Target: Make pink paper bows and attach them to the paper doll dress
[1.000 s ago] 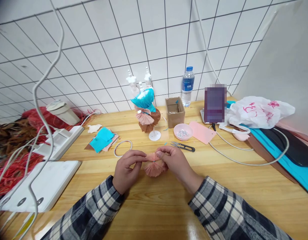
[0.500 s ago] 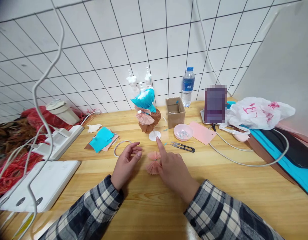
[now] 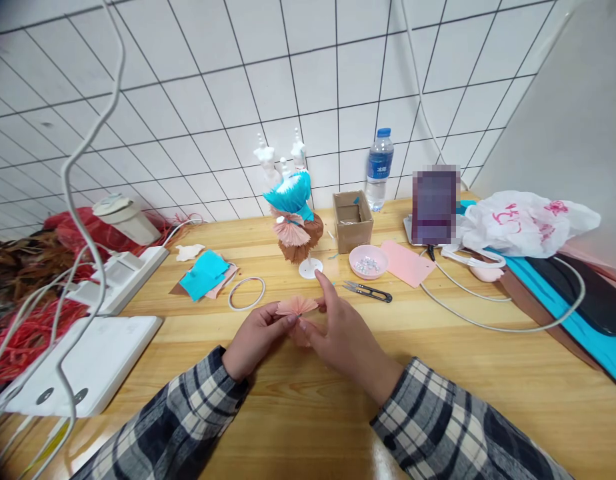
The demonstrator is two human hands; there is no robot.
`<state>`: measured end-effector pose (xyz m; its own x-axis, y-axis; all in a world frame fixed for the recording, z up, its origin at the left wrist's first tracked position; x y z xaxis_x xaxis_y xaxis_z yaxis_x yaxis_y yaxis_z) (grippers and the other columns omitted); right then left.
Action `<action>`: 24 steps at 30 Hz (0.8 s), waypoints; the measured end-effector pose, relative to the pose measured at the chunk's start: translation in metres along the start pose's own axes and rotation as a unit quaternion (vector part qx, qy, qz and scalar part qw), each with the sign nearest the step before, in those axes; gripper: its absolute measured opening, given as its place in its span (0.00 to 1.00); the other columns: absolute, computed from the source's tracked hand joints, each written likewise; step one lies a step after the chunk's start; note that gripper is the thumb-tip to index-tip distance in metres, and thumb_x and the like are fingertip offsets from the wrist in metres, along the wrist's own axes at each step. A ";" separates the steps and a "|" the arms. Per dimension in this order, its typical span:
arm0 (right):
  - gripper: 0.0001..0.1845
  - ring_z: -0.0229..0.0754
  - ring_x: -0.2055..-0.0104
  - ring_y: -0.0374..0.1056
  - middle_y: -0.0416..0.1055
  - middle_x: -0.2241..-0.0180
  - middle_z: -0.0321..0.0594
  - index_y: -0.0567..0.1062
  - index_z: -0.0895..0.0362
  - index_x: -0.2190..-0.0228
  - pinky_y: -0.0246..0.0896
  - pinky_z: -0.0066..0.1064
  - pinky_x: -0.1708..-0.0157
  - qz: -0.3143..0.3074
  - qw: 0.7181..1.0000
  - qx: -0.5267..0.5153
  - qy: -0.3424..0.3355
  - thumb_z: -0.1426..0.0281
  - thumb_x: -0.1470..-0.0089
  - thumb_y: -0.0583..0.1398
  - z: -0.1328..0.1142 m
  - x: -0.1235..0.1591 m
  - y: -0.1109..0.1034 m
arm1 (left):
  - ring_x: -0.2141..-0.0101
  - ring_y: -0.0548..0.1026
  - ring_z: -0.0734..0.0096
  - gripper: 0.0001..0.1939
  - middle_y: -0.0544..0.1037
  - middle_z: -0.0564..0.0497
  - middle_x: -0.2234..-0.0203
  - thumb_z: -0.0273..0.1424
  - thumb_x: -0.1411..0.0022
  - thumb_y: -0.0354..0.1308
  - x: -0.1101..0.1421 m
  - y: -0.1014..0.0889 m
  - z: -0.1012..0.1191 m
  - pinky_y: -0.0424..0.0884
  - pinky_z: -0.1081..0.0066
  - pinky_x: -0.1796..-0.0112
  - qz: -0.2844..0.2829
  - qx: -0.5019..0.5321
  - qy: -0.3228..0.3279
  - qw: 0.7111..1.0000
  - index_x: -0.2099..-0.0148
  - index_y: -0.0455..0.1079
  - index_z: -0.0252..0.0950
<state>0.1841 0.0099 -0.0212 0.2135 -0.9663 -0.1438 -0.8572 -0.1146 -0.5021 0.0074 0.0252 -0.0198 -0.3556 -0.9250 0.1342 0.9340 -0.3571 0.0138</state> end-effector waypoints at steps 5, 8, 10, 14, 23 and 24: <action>0.43 0.41 0.73 0.67 0.68 0.76 0.32 0.46 0.58 0.37 0.62 0.33 0.70 -0.041 0.982 -0.159 0.092 0.68 0.48 0.60 0.007 -0.006 0.002 | 0.62 0.78 0.60 0.17 0.82 0.43 0.63 0.39 0.47 0.65 0.000 0.002 0.000 0.71 0.63 0.58 0.010 -0.011 -0.008 1.000 0.60 0.76 0.31; 0.44 0.40 0.72 0.66 0.66 0.76 0.30 0.48 0.57 0.37 0.62 0.32 0.70 -0.013 0.980 -0.179 0.088 0.69 0.50 0.61 0.007 -0.008 0.000 | 0.60 0.77 0.58 0.20 0.81 0.42 0.60 0.38 0.47 0.65 0.001 0.005 0.002 0.70 0.63 0.57 -0.012 0.040 -0.028 0.999 0.56 0.75 0.31; 0.44 0.40 0.73 0.66 0.66 0.76 0.30 0.48 0.56 0.37 0.62 0.32 0.71 -0.010 0.977 -0.198 0.084 0.69 0.51 0.62 0.006 -0.008 0.001 | 0.58 0.76 0.59 0.21 0.80 0.42 0.57 0.38 0.47 0.65 0.001 0.006 0.003 0.69 0.64 0.55 -0.040 0.072 -0.041 0.996 0.53 0.74 0.31; 0.44 0.40 0.74 0.66 0.67 0.75 0.32 0.47 0.56 0.37 0.61 0.31 0.75 -0.021 0.978 -0.196 0.069 0.67 0.49 0.62 0.009 -0.007 0.002 | 0.65 0.76 0.65 0.15 0.82 0.44 0.65 0.37 0.47 0.66 0.001 0.003 0.000 0.68 0.68 0.59 -0.028 0.046 -0.071 0.996 0.61 0.78 0.30; 0.09 0.50 0.40 0.56 0.61 0.43 0.42 0.77 0.51 0.63 0.50 0.47 0.41 0.018 0.989 -0.024 -0.147 0.65 0.43 0.58 -0.002 -0.003 -0.013 | 0.69 0.73 0.70 0.15 0.80 0.46 0.69 0.39 0.48 0.65 0.000 0.001 -0.007 0.65 0.72 0.65 -0.008 0.064 -0.090 0.994 0.63 0.77 0.31; 0.09 0.50 0.40 0.56 0.60 0.42 0.42 0.78 0.51 0.63 0.48 0.48 0.40 0.008 0.990 -0.030 -0.138 0.65 0.43 0.58 -0.002 -0.003 -0.011 | 0.70 0.72 0.70 0.16 0.79 0.47 0.69 0.39 0.48 0.65 0.000 0.001 -0.007 0.64 0.72 0.66 -0.009 0.060 -0.089 0.994 0.63 0.77 0.31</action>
<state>0.1924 0.0136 -0.0136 0.3130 -0.8695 -0.3821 -0.8857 -0.1220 -0.4479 0.0079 0.0237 -0.0264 -0.3696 -0.8772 0.3064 0.9291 -0.3448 0.1337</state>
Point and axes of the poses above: each hand's wrist, its own x-axis away from the middle knuckle, its own y-axis out of the palm, z = x × y, the point moved 1 cm from there along -x, towards the middle knuckle
